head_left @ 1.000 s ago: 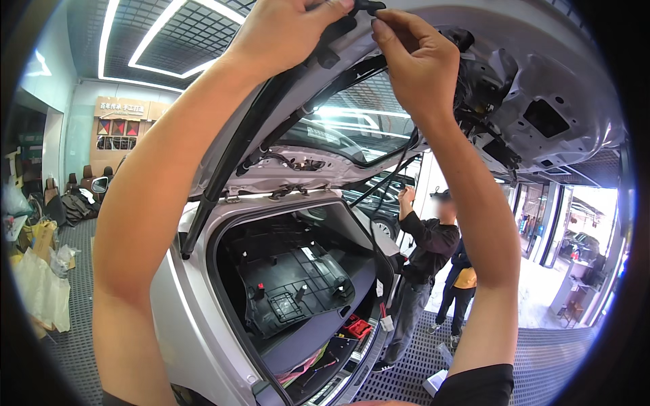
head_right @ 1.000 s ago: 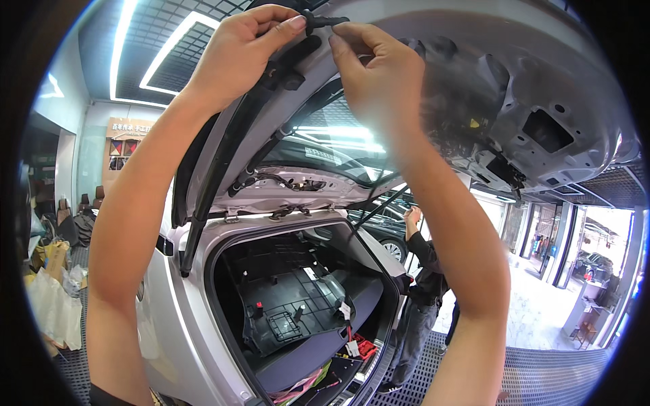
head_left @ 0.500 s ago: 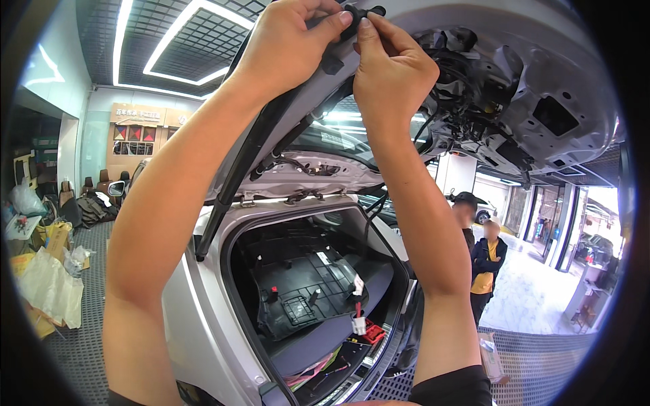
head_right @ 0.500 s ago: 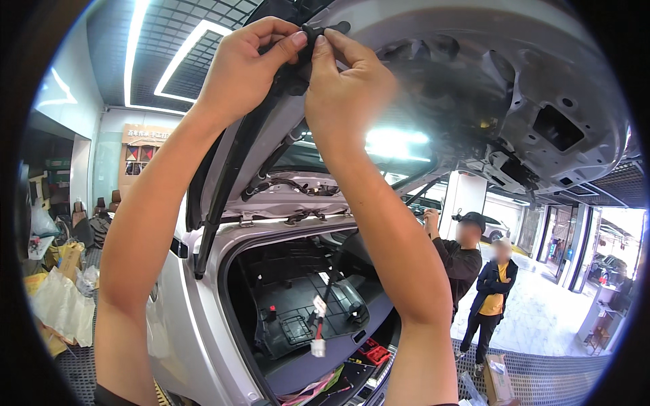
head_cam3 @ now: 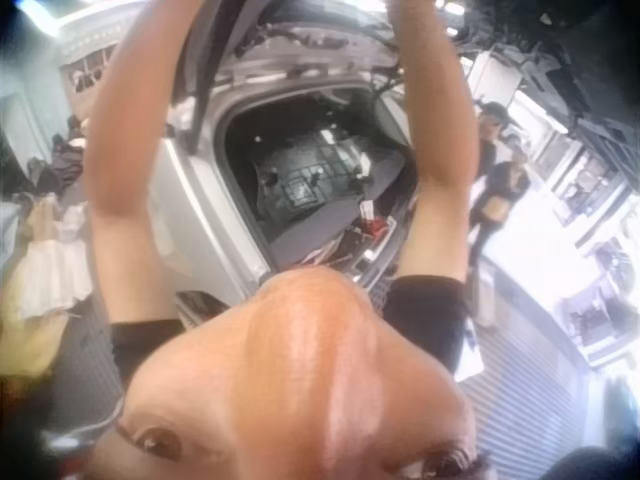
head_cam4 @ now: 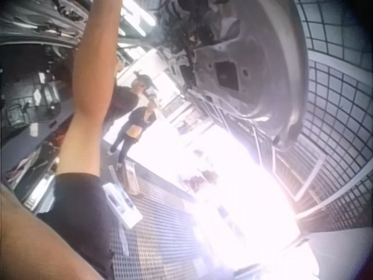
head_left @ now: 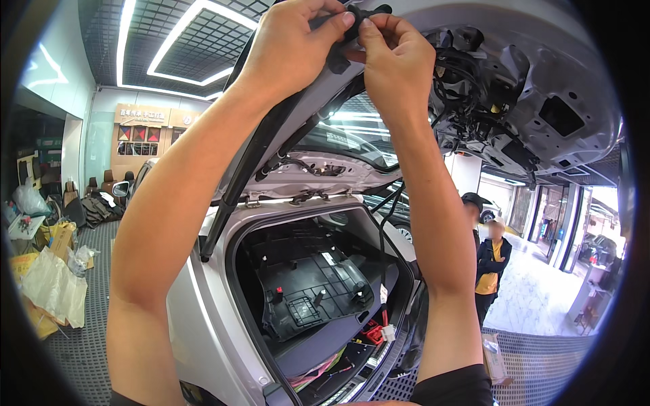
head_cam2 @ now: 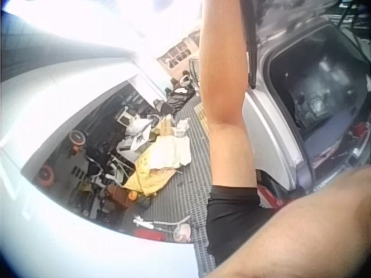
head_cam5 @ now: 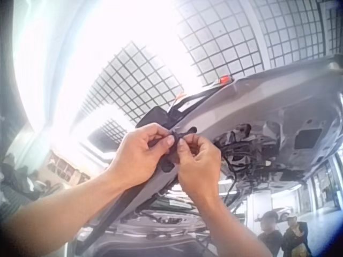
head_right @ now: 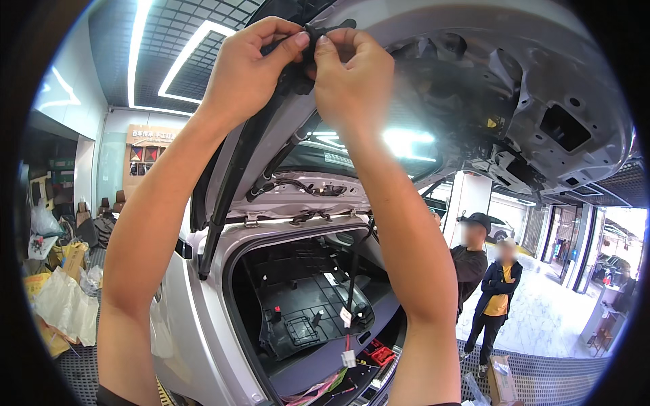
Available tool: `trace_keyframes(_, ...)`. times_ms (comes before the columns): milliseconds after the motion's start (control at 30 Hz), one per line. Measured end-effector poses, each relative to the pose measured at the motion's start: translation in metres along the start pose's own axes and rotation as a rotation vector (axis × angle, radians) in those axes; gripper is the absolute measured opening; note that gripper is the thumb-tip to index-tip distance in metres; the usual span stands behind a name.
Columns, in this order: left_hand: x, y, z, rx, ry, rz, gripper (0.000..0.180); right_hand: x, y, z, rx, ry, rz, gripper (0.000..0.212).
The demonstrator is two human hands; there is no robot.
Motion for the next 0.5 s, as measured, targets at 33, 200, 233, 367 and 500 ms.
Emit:
trace_keyframes(33,0.000,-0.001,0.001,0.001,0.016,0.007,0.025,0.004,0.000,0.000,0.018,-0.114,-0.070,0.022)
trace_keyframes(200,-0.003,-0.004,-0.001,0.003,0.100,0.029,0.025,0.027,-0.004,0.009,0.013,-0.474,-0.474,0.023)
trace_keyframes(233,-0.005,-0.005,-0.001,0.003,0.116,0.037,0.026,0.030,-0.004,0.009,0.022,-0.496,-0.495,0.023)
trace_keyframes(367,-0.009,-0.005,-0.003,0.003,0.173,0.070,0.026,0.036,-0.006,0.010,-0.003,-0.565,-0.659,0.024)
trace_keyframes(500,0.006,-0.012,-0.020,-0.008,0.185,-0.056,0.028,0.031,0.026,-0.024,-0.094,-0.675,-0.569,0.020)
Point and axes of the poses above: each hand's wrist, its own y-axis towards the middle knuckle, its own z-axis out of the palm, x = y × z, the point moved 10 cm from there along y, towards the middle knuckle, and after that the axes turned 9 degrees about -x, right-handed, at the moved point
